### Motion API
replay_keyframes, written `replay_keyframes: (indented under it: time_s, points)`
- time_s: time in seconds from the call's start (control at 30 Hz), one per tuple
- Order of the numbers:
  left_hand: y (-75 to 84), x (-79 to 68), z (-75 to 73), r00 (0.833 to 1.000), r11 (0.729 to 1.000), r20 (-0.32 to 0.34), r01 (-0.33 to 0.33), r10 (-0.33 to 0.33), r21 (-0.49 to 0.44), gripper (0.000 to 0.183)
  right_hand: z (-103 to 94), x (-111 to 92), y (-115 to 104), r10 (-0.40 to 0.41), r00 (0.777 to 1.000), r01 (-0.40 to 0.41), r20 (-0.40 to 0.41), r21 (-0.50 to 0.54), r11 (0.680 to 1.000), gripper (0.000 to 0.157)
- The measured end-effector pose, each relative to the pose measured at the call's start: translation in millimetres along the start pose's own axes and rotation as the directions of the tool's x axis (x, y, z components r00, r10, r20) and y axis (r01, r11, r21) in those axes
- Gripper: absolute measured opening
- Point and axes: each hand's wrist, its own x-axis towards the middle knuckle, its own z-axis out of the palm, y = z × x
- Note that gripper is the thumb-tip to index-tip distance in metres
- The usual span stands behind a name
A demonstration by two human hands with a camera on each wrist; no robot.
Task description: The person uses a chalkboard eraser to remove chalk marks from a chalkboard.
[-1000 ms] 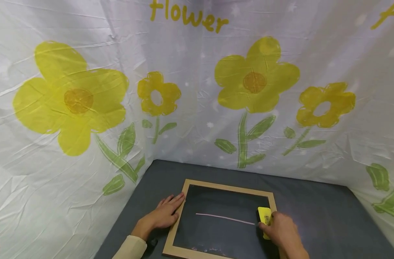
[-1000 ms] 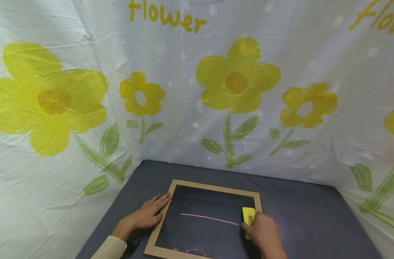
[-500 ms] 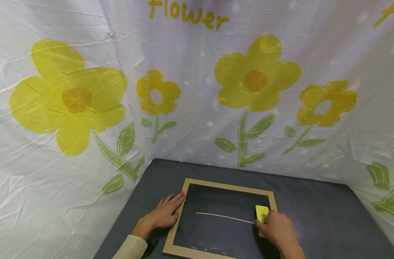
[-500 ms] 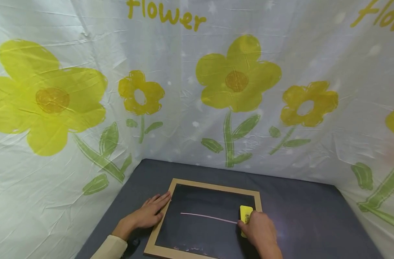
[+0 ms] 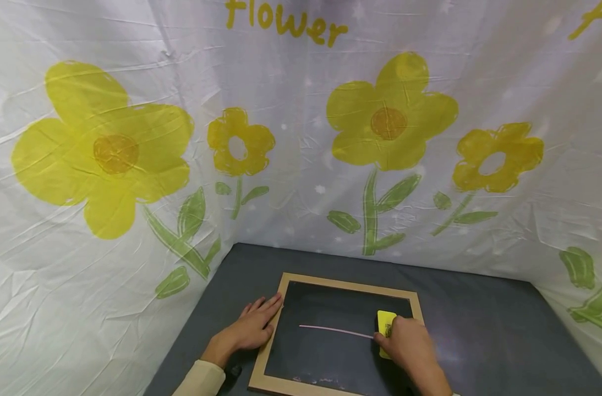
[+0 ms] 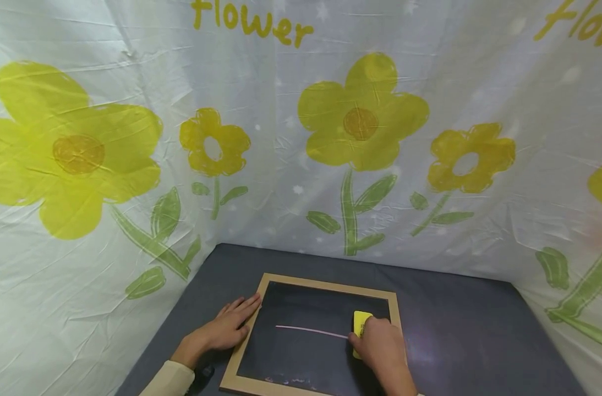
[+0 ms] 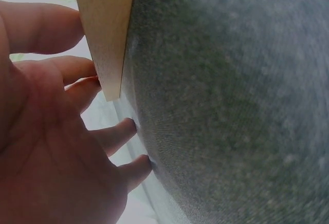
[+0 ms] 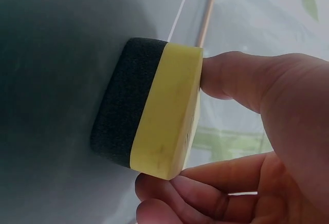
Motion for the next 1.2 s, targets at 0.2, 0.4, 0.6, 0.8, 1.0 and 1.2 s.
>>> replay_keyframes:
  time_s: [0.2,0.4,0.6,0.8,1.0,1.2]
  points:
    - [-2.7,2.6,3.2,1.0,1.0,-0.008,0.005,-0.005,0.009,0.068,5.4,5,-18,-0.029,0.999,0.03,-0.028,0.02,0.999,0.048]
    - [-3.1,2.4,4.6,1.0,1.0,-0.013,0.005,-0.005,0.009,0.068,7.5,9,-35,-0.017,1.0,0.018,-0.017,0.034,0.999,0.046]
    - [-2.3,2.4,4.6,1.0,1.0,-0.005,0.015,-0.015,0.008,0.068,11.0,13,-52,-0.035,0.999,0.035,-0.005,0.047,0.998,0.045]
    - [-1.4,1.8,4.5,1.0,1.0,-0.006,0.002,-0.002,-0.005,0.069,15.2,16,-73,-0.071,0.997,0.072,-0.017,0.039,0.997,0.047]
    - [-11.4,5.3,12.3,0.999,0.999,-0.038,-0.02,0.018,-0.043,0.069,18.0,19,-92,-0.104,0.994,0.105,-0.014,0.031,0.994,0.048]
    - [-6.4,4.0,8.3,1.0,1.0,-0.02,0.005,-0.006,-0.02,0.069,21.5,21,-110,-0.138,0.99,0.139,-0.026,0.035,0.99,0.047]
